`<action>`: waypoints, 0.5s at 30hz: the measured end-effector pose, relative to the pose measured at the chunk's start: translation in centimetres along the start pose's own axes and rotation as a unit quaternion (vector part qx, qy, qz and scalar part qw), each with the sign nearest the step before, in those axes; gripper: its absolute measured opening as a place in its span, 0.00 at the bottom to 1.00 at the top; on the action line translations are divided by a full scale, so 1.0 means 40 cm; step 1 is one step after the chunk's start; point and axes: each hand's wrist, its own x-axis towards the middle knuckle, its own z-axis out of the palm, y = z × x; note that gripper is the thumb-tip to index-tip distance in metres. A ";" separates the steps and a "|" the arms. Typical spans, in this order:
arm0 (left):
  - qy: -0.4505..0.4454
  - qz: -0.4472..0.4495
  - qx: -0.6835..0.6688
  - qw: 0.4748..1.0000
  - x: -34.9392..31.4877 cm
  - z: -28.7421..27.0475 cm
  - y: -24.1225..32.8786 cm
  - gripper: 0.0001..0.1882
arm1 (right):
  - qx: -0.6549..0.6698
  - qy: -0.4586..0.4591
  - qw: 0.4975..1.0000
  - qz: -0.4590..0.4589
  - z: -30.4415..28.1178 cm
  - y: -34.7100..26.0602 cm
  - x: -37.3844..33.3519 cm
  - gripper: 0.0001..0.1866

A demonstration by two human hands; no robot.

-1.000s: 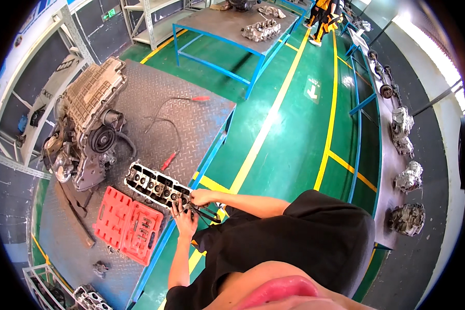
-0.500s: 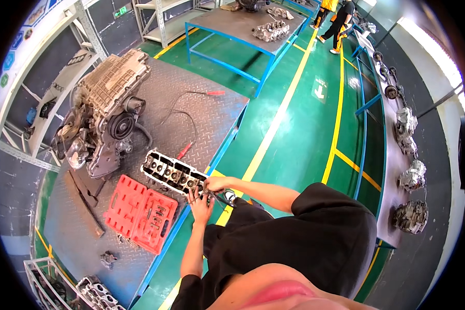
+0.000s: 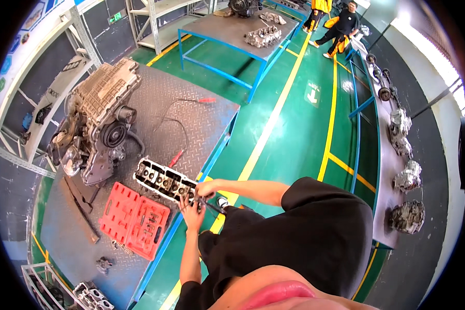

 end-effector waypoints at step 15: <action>0.011 0.014 0.020 1.000 -0.003 0.003 0.001 0.29 | -0.135 -0.147 0.978 0.058 -0.040 -0.064 0.036 0.08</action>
